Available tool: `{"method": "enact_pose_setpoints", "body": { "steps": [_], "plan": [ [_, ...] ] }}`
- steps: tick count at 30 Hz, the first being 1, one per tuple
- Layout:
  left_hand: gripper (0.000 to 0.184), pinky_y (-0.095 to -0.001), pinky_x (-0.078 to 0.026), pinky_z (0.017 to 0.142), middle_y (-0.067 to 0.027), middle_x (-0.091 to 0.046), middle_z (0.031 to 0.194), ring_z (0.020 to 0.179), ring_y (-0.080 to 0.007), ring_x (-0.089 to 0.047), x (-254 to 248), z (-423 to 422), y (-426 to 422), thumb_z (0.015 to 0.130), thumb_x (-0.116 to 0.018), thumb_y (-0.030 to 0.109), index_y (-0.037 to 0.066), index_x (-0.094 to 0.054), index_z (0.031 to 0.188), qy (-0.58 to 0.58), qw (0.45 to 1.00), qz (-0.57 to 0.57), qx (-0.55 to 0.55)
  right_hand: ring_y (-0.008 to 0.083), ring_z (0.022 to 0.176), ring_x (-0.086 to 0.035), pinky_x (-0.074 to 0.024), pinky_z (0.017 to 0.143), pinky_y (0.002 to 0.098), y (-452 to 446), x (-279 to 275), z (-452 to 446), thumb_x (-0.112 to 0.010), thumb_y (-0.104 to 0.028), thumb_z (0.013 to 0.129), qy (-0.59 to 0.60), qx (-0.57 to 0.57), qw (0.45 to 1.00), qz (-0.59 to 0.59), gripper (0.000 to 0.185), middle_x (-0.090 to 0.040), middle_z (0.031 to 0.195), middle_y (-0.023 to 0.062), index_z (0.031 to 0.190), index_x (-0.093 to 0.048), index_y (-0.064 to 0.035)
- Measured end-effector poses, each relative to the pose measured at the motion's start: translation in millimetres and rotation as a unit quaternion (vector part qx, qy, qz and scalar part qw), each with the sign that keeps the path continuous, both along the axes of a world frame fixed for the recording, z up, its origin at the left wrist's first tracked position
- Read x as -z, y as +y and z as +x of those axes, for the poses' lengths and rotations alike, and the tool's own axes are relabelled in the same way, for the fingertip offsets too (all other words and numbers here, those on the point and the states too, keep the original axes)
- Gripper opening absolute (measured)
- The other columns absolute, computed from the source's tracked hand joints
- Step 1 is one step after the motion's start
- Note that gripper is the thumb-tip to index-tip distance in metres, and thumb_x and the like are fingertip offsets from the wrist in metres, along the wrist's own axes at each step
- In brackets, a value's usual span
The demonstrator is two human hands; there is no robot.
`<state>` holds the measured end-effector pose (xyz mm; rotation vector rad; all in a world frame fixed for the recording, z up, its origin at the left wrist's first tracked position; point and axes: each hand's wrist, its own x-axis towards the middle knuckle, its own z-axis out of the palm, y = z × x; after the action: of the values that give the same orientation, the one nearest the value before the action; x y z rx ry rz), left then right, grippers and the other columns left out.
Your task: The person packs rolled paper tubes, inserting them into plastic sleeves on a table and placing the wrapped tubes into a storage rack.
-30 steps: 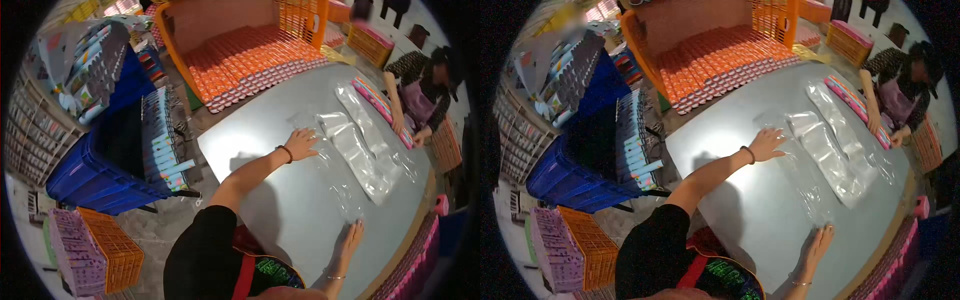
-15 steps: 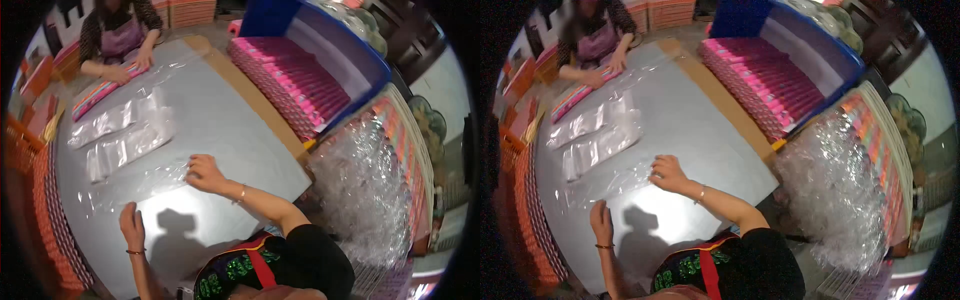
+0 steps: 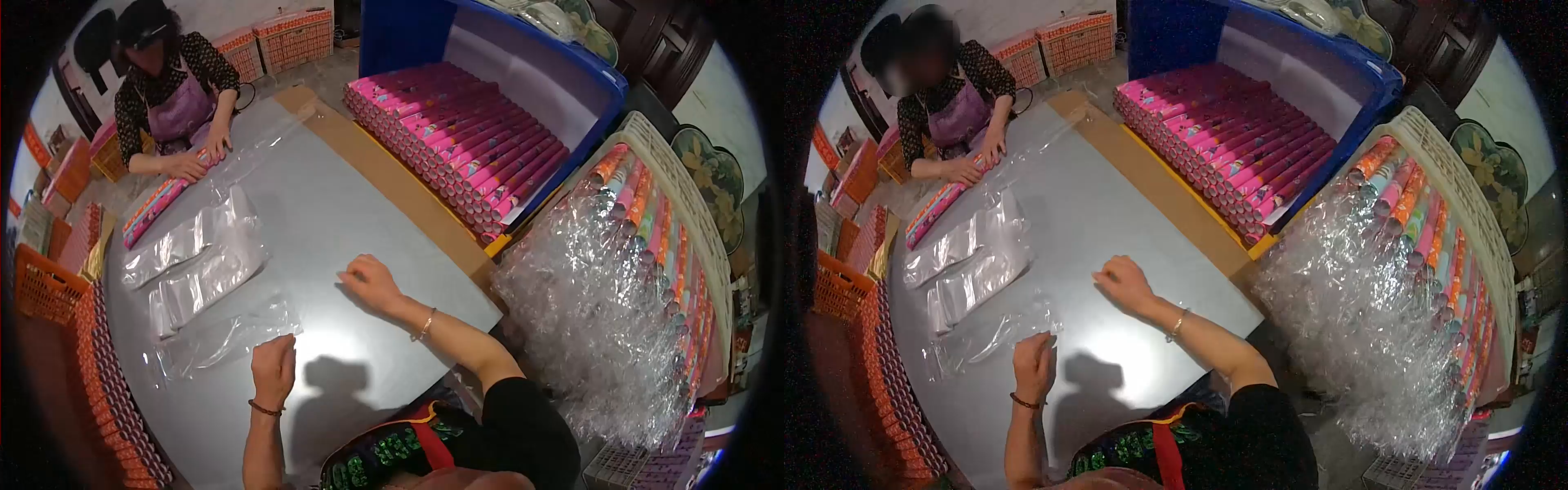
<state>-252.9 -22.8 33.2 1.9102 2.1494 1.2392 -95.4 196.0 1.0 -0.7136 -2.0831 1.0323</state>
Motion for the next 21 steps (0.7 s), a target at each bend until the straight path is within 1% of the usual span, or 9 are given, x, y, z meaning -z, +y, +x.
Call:
{"method": "enact_pose_setpoints", "body": {
  "steps": [2,5,10,14,16,17,18,19,21],
  "plan": [
    [0.017,-0.0397,-0.045,0.071,-0.0127,-0.066,0.086,0.077,-0.0319,-0.059,-8.2,7.0,29.1,0.079,-0.062,0.003,0.004,-0.065,0.095,0.015,1.0,0.005,0.019,0.0247,0.075,-0.052,-0.0428,0.068,0.0354,29.2,3.3,15.1,-0.065,-0.022,0.083,-0.008,0.053,0.998,-0.022,0.025,-0.056,0.075,0.0094,0.071,-0.058,-0.0015],
    [0.015,-0.0404,-0.045,0.071,-0.0133,-0.066,0.087,0.078,-0.0325,-0.059,-22.3,18.6,85.6,0.08,-0.062,0.004,0.003,-0.065,0.095,0.03,0.997,0.003,0.066,0.0245,0.074,-0.052,-0.043,0.067,0.0354,66.7,11.2,28.6,-0.063,-0.025,0.084,-0.033,0.088,0.995,-0.026,0.029,-0.055,0.073,0.0097,0.071,-0.058,-0.0003],
    [0.017,-0.042,-0.046,0.076,-0.0163,-0.065,0.089,0.083,-0.0358,-0.06,-21.9,27.4,207.3,0.085,-0.056,0.011,0.002,-0.065,0.097,0.014,0.989,-0.023,0.145,0.0297,0.073,-0.054,-0.0437,0.065,0.0389,78.1,26.3,29.9,-0.064,-0.027,0.083,-0.029,0.078,0.997,0.005,0.03,-0.056,0.071,0.011,0.067,-0.058,-0.0023],
    [0.022,-0.042,-0.046,0.08,-0.0183,-0.062,0.098,0.091,-0.0351,-0.057,-12.1,28.6,332.3,0.087,-0.052,0.013,0.004,-0.063,0.104,-0.079,0.988,-0.089,0.097,0.0287,0.073,-0.054,-0.0439,0.066,0.0394,79.8,45.1,28.7,-0.064,-0.027,0.084,0.01,0.078,0.997,0.017,0.029,-0.056,0.072,0.0094,0.067,-0.057,-0.005],
    [0.025,-0.0423,-0.045,0.082,-0.0185,-0.061,0.102,0.094,-0.0353,-0.056,8.7,21.8,400.8,0.089,-0.05,0.014,0.003,-0.062,0.108,-0.032,0.992,-0.007,0.121,0.0282,0.073,-0.054,-0.0441,0.065,0.0387,79.0,38.0,34.2,-0.065,-0.023,0.083,0.006,0.089,0.995,0.035,0.025,-0.056,0.073,0.0085,0.069,-0.056,-0.0054],
    [0.027,-0.0425,-0.045,0.083,-0.0185,-0.06,0.103,0.095,-0.0357,-0.056,8.3,22.0,428.6,0.089,-0.049,0.014,0.002,-0.06,0.111,0.039,0.993,0.007,0.111,0.0279,0.072,-0.053,-0.0442,0.065,0.0381,77.8,38.7,30.3,-0.066,-0.021,0.083,0.001,0.091,0.995,0.037,0.023,-0.056,0.073,0.0083,0.069,-0.056,-0.0055],
    [0.029,-0.0427,-0.045,0.084,-0.0186,-0.06,0.105,0.096,-0.0362,-0.055,2.7,24.8,453.2,0.089,-0.049,0.015,0.002,-0.059,0.113,0.114,0.989,0.016,0.095,0.0276,0.071,-0.053,-0.0442,0.064,0.0376,79.1,34.5,30.7,-0.068,-0.019,0.082,0.031,0.084,0.992,0.088,0.022,-0.056,0.072,0.0082,0.068,-0.056,-0.0056],
    [0.03,-0.0434,-0.044,0.086,-0.0185,-0.06,0.105,0.097,-0.0363,-0.055,-5.8,29.8,476.4,0.089,-0.05,0.016,0.001,-0.057,0.115,0.125,0.989,0.012,0.083,0.0274,0.069,-0.053,-0.0443,0.063,0.037,79.2,32.5,32.5,-0.069,-0.016,0.08,0.062,0.077,0.986,0.133,0.02,-0.056,0.071,0.0082,0.068,-0.056,-0.0057],
    [0.03,-0.0443,-0.044,0.087,-0.0199,-0.059,0.109,0.099,-0.0373,-0.055,-12.7,41.6,513.0,0.09,-0.05,0.018,0.001,-0.057,0.114,0.145,0.987,0.051,0.046,0.027,0.067,-0.053,-0.0444,0.061,0.037,76.2,36.7,27.1,-0.07,-0.013,0.079,0.066,0.08,0.992,0.069,0.019,-0.055,0.069,0.0084,0.068,-0.057,-0.0058]
  ]
}}
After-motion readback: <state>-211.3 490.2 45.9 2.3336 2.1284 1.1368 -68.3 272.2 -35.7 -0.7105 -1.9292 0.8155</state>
